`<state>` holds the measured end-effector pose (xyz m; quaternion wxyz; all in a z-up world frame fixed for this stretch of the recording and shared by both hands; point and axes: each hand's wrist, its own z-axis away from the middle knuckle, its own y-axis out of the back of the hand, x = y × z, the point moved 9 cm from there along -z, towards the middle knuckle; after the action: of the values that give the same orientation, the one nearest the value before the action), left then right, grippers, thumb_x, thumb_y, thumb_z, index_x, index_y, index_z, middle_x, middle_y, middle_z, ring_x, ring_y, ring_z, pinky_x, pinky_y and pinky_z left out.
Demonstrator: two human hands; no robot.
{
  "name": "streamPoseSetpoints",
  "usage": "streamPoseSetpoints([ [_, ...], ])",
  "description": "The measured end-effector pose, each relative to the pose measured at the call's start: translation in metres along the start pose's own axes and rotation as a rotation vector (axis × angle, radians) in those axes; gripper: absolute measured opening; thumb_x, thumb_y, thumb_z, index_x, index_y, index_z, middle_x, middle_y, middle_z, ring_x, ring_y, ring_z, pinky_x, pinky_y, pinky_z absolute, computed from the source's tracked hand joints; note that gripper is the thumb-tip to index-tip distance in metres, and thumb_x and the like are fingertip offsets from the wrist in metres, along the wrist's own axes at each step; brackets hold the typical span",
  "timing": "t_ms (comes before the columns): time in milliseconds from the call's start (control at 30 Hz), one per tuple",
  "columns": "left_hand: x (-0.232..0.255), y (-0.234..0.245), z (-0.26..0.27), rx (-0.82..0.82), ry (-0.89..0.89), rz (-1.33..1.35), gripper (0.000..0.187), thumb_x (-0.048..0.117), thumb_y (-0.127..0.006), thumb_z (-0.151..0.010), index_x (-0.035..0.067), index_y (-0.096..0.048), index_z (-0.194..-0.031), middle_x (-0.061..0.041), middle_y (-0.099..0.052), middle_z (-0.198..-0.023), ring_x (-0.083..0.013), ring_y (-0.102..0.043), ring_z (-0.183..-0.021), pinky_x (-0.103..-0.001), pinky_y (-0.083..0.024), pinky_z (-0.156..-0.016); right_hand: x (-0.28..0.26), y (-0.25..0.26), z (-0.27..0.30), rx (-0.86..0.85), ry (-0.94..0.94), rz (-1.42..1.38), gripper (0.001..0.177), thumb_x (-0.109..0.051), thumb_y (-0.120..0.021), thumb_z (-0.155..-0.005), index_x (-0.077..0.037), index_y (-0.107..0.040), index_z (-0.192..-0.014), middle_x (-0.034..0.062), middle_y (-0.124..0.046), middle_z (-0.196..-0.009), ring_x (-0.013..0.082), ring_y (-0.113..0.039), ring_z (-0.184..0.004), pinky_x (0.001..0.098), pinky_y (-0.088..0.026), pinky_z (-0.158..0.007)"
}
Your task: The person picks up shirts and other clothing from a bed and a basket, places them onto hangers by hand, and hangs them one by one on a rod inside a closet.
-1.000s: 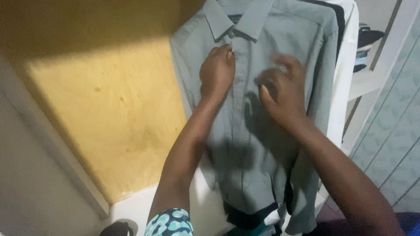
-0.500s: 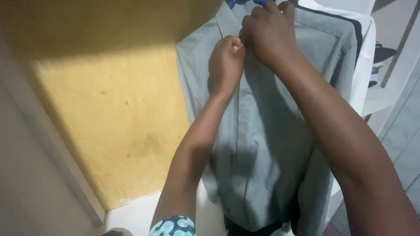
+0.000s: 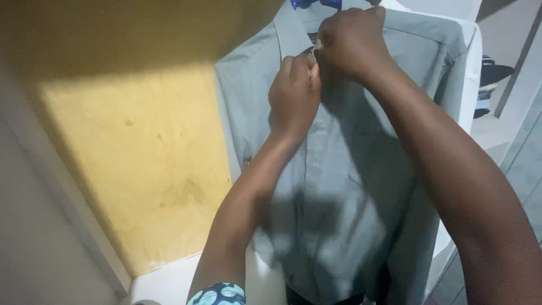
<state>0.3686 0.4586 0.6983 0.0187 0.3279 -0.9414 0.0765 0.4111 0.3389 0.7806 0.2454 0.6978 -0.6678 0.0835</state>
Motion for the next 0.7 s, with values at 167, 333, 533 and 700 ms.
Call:
streamPoseSetpoints([
  [167, -0.004, -0.003, -0.001, -0.003, 0.061, 0.093, 0.009, 0.014, -0.065, -0.099, 0.011, -0.063, -0.107, -0.007, -0.065, -0.102, -0.0272, -0.068, -0.088, -0.043, -0.054, -0.080, 0.001, -0.001, 0.006, -0.017, 0.001, -0.063, 0.016, -0.034, -0.074, -0.094, -0.019, -0.078, -0.090, 0.0056, -0.071, -0.080, 0.0277, -0.065, -0.074, 0.0482, -0.036, -0.075],
  [333, -0.012, -0.003, -0.010, -0.033, 0.098, 0.115, 0.013, 0.014, -0.065, -0.095, 0.011, -0.064, -0.107, -0.006, -0.065, -0.103, -0.0266, -0.069, -0.088, -0.042, -0.055, -0.078, 0.001, 0.019, 0.007, 0.010, 0.072, -0.175, 0.018, -0.035, -0.074, -0.097, -0.018, -0.079, -0.093, 0.0049, -0.073, -0.084, 0.0280, -0.066, -0.078, 0.0511, -0.037, -0.079],
  [533, -0.012, -0.005, -0.010, -0.125, 0.146, 0.060, 0.011, 0.021, -0.068, -0.096, 0.014, -0.065, -0.104, -0.002, -0.065, -0.095, -0.0206, -0.068, -0.080, -0.038, -0.055, -0.073, -0.004, 0.033, 0.011, 0.068, 0.144, -0.053, 0.016, -0.028, -0.082, -0.084, -0.016, -0.082, -0.094, 0.0069, -0.074, -0.087, 0.0248, -0.067, -0.079, 0.0454, -0.045, -0.080],
  [700, -0.015, 0.000, -0.009, -0.084, 0.199, 0.123, 0.012, 0.024, -0.066, -0.095, 0.015, -0.067, -0.103, -0.001, -0.065, -0.092, -0.0192, -0.067, -0.078, -0.038, -0.054, -0.072, -0.003, 0.011, -0.001, -0.109, 0.180, -0.027, 0.017, -0.022, -0.082, -0.085, -0.014, -0.083, -0.099, 0.0091, -0.075, -0.085, 0.0238, -0.066, -0.066, 0.0384, -0.049, -0.065],
])
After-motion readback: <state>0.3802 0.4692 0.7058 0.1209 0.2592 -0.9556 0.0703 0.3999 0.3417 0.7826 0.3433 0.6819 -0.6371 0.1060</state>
